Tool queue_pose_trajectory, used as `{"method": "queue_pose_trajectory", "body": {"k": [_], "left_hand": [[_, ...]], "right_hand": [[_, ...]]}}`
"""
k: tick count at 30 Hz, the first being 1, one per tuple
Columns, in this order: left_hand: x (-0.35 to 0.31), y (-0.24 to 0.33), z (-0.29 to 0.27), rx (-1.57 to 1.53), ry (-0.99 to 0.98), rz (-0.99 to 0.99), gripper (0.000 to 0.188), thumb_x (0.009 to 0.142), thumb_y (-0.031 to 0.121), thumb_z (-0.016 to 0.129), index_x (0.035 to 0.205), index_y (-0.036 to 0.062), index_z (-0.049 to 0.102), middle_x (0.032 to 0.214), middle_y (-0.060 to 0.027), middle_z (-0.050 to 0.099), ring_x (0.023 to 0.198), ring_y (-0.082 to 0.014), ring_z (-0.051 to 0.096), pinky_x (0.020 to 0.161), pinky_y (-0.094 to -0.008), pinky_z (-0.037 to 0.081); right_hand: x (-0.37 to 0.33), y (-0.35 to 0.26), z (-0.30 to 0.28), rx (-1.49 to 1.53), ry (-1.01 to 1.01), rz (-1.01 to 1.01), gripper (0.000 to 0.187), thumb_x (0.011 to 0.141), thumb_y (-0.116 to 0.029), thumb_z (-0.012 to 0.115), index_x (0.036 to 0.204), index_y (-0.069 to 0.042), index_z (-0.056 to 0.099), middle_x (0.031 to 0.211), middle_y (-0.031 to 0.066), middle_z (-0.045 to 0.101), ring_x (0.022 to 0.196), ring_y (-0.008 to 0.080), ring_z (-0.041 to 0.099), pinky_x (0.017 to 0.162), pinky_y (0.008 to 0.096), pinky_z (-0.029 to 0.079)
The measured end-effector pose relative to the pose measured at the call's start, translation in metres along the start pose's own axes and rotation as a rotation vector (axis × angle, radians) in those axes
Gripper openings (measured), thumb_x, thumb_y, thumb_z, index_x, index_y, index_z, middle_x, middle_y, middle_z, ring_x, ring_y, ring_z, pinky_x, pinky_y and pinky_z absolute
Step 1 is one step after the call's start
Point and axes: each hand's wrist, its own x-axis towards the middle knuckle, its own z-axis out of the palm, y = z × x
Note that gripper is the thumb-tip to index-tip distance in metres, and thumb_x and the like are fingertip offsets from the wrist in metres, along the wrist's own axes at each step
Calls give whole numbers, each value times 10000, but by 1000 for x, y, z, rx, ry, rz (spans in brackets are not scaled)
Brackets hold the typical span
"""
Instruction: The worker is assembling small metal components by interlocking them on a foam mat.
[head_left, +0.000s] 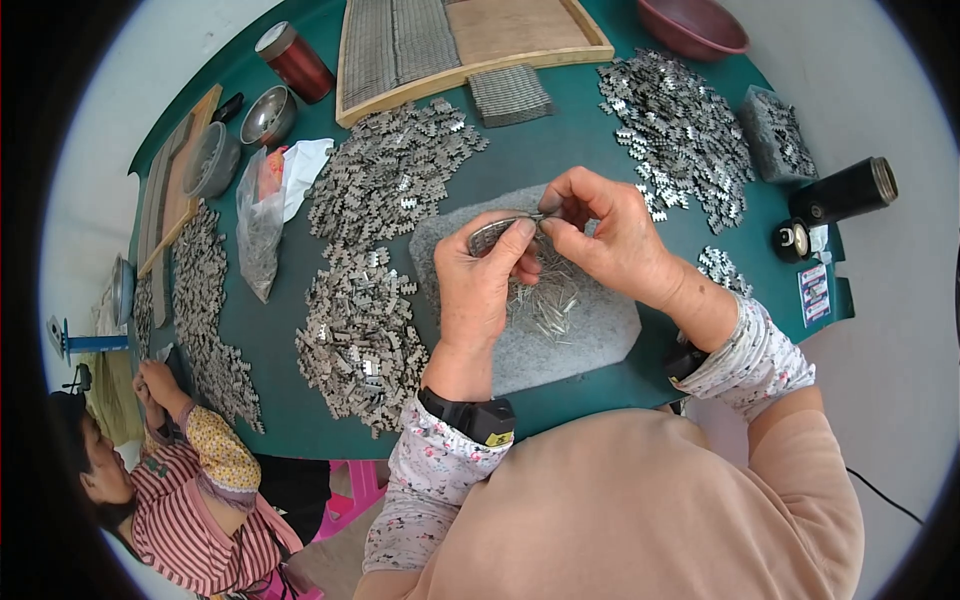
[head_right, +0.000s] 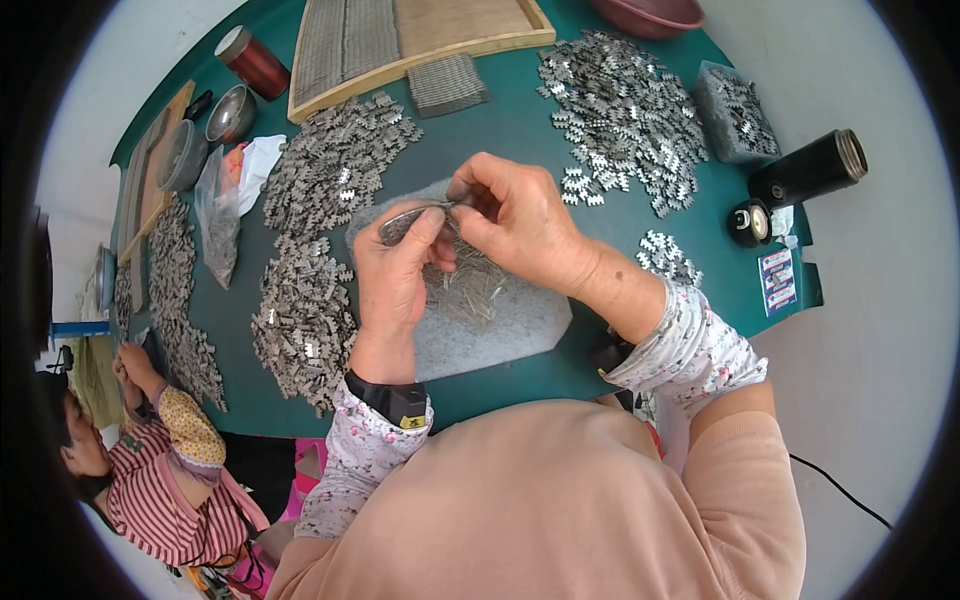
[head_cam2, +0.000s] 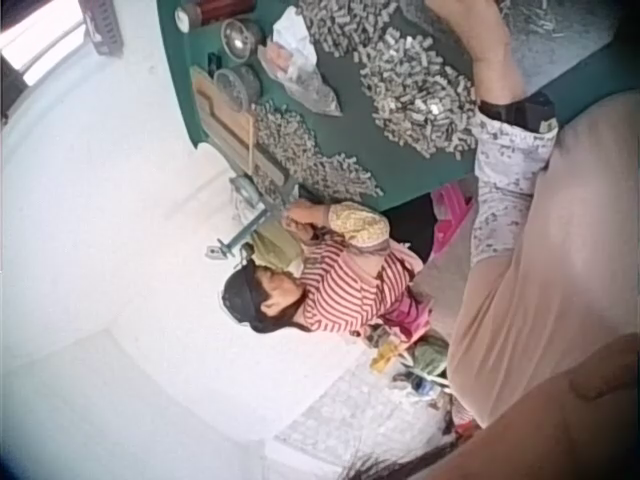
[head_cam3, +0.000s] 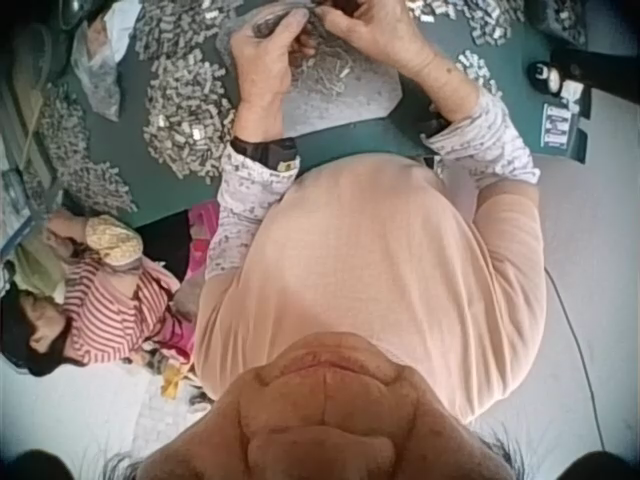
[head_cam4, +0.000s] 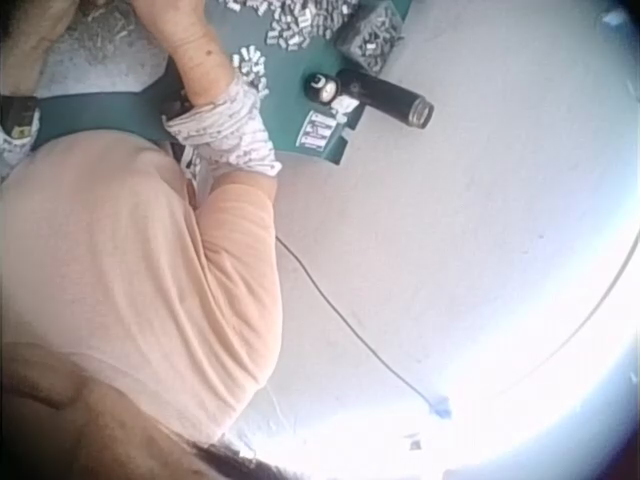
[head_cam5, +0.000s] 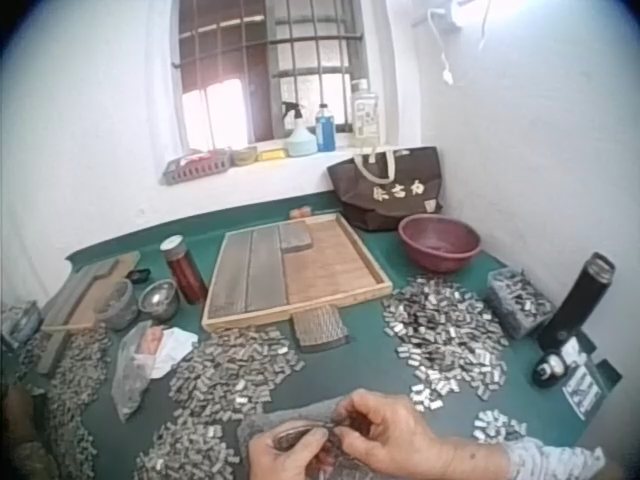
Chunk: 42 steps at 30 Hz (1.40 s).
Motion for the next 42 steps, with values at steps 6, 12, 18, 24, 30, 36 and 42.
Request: {"method": "queue_pose_trajectory", "body": {"k": [6,12,18,24,30,36,42], "left_hand": [[0,0,0,47,-32,11,173,869,116,676,941,-40,667,733,-68,647,583,-115,603,515,-232,493],[-3,-2,3,29,23,99,174,872,112,675,961,-37,673,725,-68,652,576,-113,606,516,-226,494],[-4,1,3,39,6,109,169,874,103,673,980,-29,679,724,-61,654,583,-109,611,517,-223,498],[-4,0,3,36,-16,127,159,876,93,670,980,-28,679,730,-56,654,586,-106,611,520,-222,503],[-4,1,4,66,-39,125,152,875,81,667,977,-31,677,731,-53,653,591,-101,612,522,-217,501],[-3,5,-1,33,-29,74,144,872,95,667,942,-30,663,717,-55,637,585,-112,603,508,-240,493],[6,15,-15,-173,68,31,156,891,107,632,951,-34,608,762,-108,642,580,-176,622,500,-280,512]], "right_hand": [[0,-2,-1,24,19,-5,128,805,-7,641,912,38,586,721,45,611,655,70,569,575,241,485],[-2,1,0,17,71,-67,145,791,2,637,928,21,593,753,56,624,666,102,594,589,250,490],[-2,-1,-1,-37,68,-133,147,788,-3,637,926,3,589,800,74,621,686,119,618,592,266,497],[-3,1,-2,-48,69,-161,146,783,5,638,919,5,585,803,79,619,683,137,626,596,266,503],[-4,1,-1,-63,69,-193,131,782,9,637,902,1,584,800,78,619,683,144,631,601,270,504],[-5,1,-4,26,-4,-98,134,790,5,648,921,6,619,804,81,624,682,156,632,612,278,505],[13,26,-23,-467,-97,-279,141,748,-14,677,889,-31,672,824,108,617,730,289,624,639,361,512]]}}
